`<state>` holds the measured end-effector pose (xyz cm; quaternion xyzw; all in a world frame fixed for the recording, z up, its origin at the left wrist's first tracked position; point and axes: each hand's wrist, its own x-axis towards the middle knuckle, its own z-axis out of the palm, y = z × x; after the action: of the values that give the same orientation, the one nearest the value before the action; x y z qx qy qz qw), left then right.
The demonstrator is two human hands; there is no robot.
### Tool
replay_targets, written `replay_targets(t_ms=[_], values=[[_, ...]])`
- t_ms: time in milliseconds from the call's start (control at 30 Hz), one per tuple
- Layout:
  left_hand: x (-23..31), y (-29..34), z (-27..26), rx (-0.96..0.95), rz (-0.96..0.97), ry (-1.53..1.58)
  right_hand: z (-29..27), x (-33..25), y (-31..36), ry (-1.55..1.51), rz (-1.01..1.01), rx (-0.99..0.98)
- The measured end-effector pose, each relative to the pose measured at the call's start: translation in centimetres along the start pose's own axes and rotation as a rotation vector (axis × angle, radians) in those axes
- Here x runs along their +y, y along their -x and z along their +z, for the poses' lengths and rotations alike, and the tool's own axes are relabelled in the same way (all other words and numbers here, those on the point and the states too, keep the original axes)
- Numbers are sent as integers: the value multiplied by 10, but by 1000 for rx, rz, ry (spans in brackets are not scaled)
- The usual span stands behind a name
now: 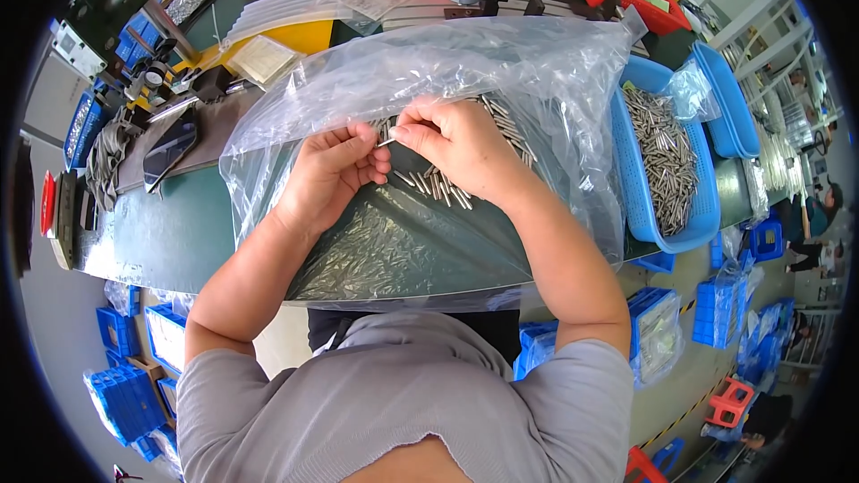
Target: Sorting and inspecting small metal pins at an industrial workbench.
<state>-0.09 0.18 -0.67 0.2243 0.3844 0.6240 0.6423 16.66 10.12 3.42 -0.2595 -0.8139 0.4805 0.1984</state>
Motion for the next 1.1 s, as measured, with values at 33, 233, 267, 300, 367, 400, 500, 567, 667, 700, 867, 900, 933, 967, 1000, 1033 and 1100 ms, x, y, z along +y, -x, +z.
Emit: replay_targets(t_ms=[33,233,267,300,367,400,500,567,667,700,867,900,933,967,1000,1033,1100], values=[[0,0,0,0,0,0,1,0,0,0,0,0],[-1,1,1,-34,15,16,5,0,-1,61,-34,23],[-2,1,1,-80,18,29,7,0,-3,-43,1,-30],[-3,2,1,-126,20,42,9,1,-3,-147,37,-82],[-1,2,0,-148,10,42,12,12,-5,-248,53,-102],[-1,2,0,-168,1,42,13,16,-6,-350,68,-123],[-2,1,-2,-132,-8,58,16,9,-5,-489,99,-127],[-4,-1,-2,-113,-2,58,18,8,-4,-385,70,-91],[-3,0,0,-64,15,61,12,13,-4,-249,13,-43],[-2,1,1,-33,30,62,6,13,-4,-262,59,12],[4,0,-2,57,91,37,-13,15,-10,-1131,219,120],[4,1,-3,66,91,37,-11,13,-10,-1183,230,88],[4,1,-2,68,92,37,-12,21,-10,-1180,230,90],[4,0,-1,65,93,39,-15,33,-11,-1192,224,-97],[4,-1,1,58,92,43,-18,43,-11,-1198,216,-284],[4,0,-2,67,94,46,-17,29,-8,-906,321,-255],[4,1,-2,74,99,51,-1,15,-3,-194,91,-110]])
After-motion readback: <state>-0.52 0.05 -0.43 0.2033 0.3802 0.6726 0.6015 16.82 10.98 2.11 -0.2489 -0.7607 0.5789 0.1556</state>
